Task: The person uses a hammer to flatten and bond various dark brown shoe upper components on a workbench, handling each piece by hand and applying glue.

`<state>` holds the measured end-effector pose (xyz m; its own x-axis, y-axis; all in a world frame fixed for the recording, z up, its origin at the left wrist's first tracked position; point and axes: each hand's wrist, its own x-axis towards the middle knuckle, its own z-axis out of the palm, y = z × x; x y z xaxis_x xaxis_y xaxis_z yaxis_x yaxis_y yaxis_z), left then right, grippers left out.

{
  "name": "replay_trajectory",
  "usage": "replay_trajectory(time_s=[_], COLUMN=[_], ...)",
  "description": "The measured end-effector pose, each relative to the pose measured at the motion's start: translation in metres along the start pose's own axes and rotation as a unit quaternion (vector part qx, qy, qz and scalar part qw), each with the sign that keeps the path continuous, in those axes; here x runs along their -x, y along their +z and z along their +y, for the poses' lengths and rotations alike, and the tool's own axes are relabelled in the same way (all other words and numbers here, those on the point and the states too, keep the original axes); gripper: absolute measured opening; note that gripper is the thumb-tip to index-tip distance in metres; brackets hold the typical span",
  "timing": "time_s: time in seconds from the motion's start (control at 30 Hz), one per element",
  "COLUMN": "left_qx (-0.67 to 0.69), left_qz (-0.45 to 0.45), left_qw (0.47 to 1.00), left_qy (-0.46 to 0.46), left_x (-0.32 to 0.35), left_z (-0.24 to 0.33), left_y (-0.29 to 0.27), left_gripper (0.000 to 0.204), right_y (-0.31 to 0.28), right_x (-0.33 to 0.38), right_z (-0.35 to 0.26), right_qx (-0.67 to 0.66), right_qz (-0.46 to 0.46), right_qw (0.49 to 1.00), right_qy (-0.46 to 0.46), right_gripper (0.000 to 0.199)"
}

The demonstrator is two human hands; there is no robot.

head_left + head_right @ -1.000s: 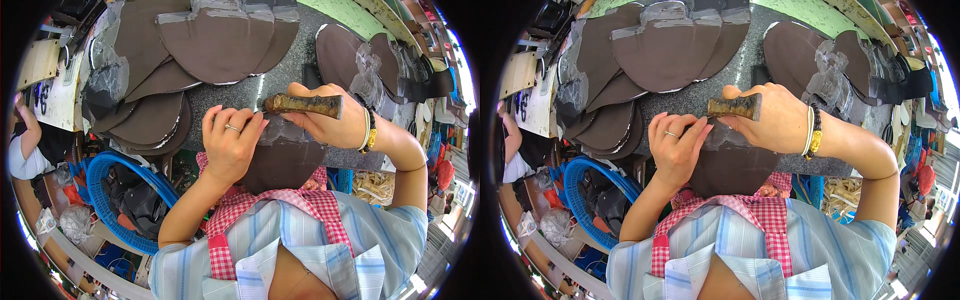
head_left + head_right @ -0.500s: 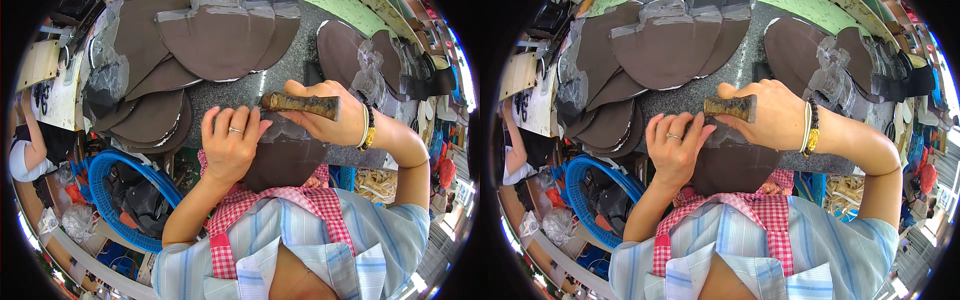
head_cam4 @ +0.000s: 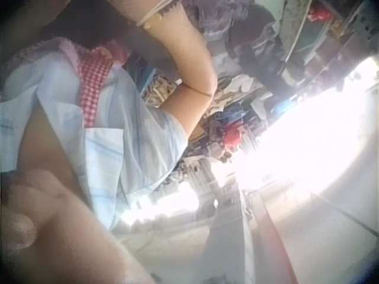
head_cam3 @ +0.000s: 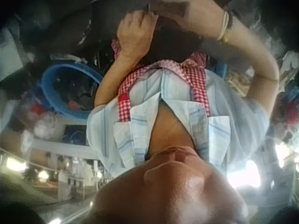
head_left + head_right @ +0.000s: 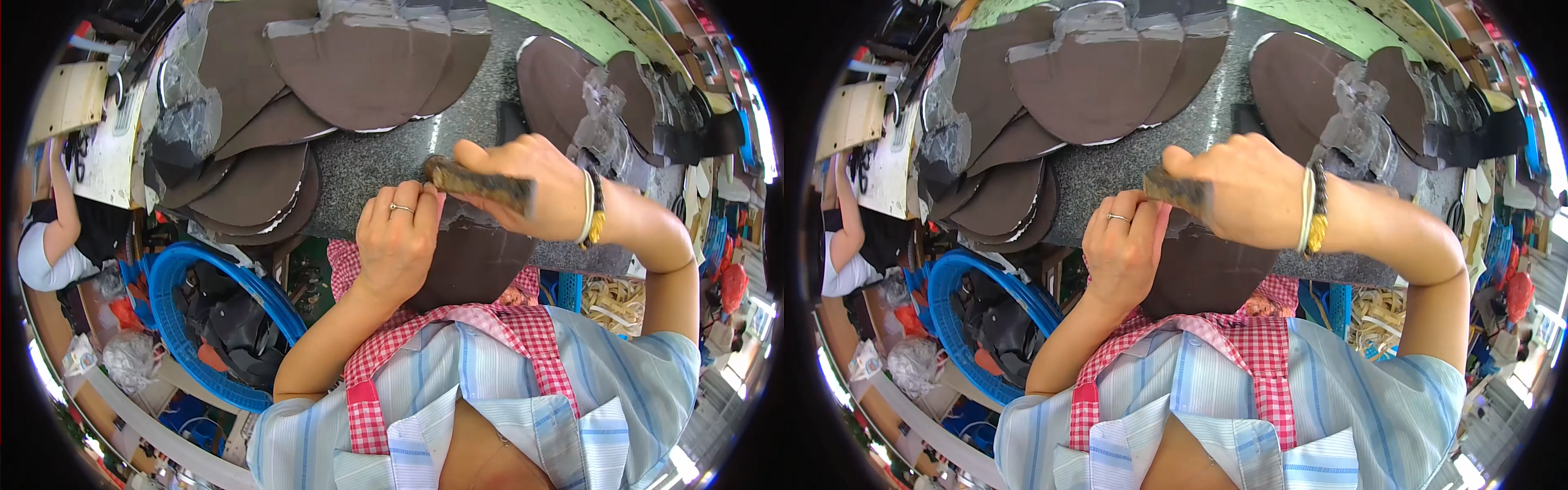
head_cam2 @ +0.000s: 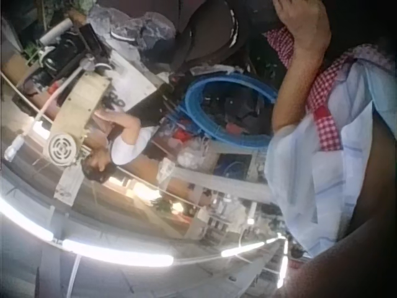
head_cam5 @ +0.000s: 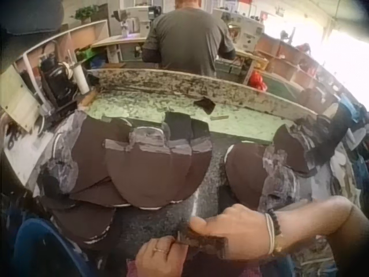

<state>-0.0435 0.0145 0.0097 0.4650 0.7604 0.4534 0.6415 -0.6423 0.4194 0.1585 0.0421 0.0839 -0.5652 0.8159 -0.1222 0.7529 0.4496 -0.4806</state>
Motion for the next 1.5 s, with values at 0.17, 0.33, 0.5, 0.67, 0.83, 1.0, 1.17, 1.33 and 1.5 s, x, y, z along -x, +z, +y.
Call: replay_trajectory(time_s=[0.17, 0.33, 0.5, 0.67, 0.83, 1.0, 1.17, 1.33, 1.5], left_qx=[0.104, 0.181, 0.238, -0.176, 0.027, 0.01, -0.053, -0.024, 0.004], left_qz=[-0.019, -0.151, -0.042, 0.119, -0.107, -0.294, -0.339, -0.181, -0.177], left_qw=[0.992, 0.965, 0.962, 0.973, 0.97, 0.852, 0.817, 0.816, 0.883], left_qy=[-0.063, -0.113, -0.124, 0.09, 0.217, 0.433, 0.463, 0.549, 0.435], left_x=[-0.006, -0.041, -0.095, -0.173, -0.194, -0.214, -0.232, -0.225, -0.174], left_z=[-0.003, 0.005, 0.007, -0.074, 0.055, 0.115, 0.132, 0.12, 0.128], left_y=[0.008, -0.018, -0.06, -0.069, 0.02, 0.129, 0.118, 0.077, -0.055], left_gripper=[0.038, 0.033, 0.019, 0.041, 0.038, 0.062, 0.025, 0.019, 0.026], right_y=[0.009, -0.018, -0.053, -0.031, -0.009, -0.011, -0.008, -0.005, 0.002], right_x=[0.008, 0.052, 0.153, 0.205, 0.212, 0.199, 0.199, 0.199, 0.202], right_z=[0.008, 0.04, 0.078, 0.101, 0.105, 0.094, 0.092, 0.103, 0.122], right_qx=[-0.033, 0.001, -0.084, -0.076, -0.012, 0.035, 0.03, 0.053, 0.068], right_qz=[0.047, 0.297, 0.322, 0.315, 0.304, 0.301, 0.265, 0.307, 0.29], right_qw=[0.998, 0.953, 0.894, 0.885, 0.899, 0.9, 0.886, 0.895, 0.904], right_qy=[0.015, 0.061, 0.301, 0.334, 0.315, 0.315, 0.379, 0.32, 0.306], right_gripper=[0.029, 0.026, 0.031, 0.029, 0.026, 0.023, 0.026, 0.022, 0.029])
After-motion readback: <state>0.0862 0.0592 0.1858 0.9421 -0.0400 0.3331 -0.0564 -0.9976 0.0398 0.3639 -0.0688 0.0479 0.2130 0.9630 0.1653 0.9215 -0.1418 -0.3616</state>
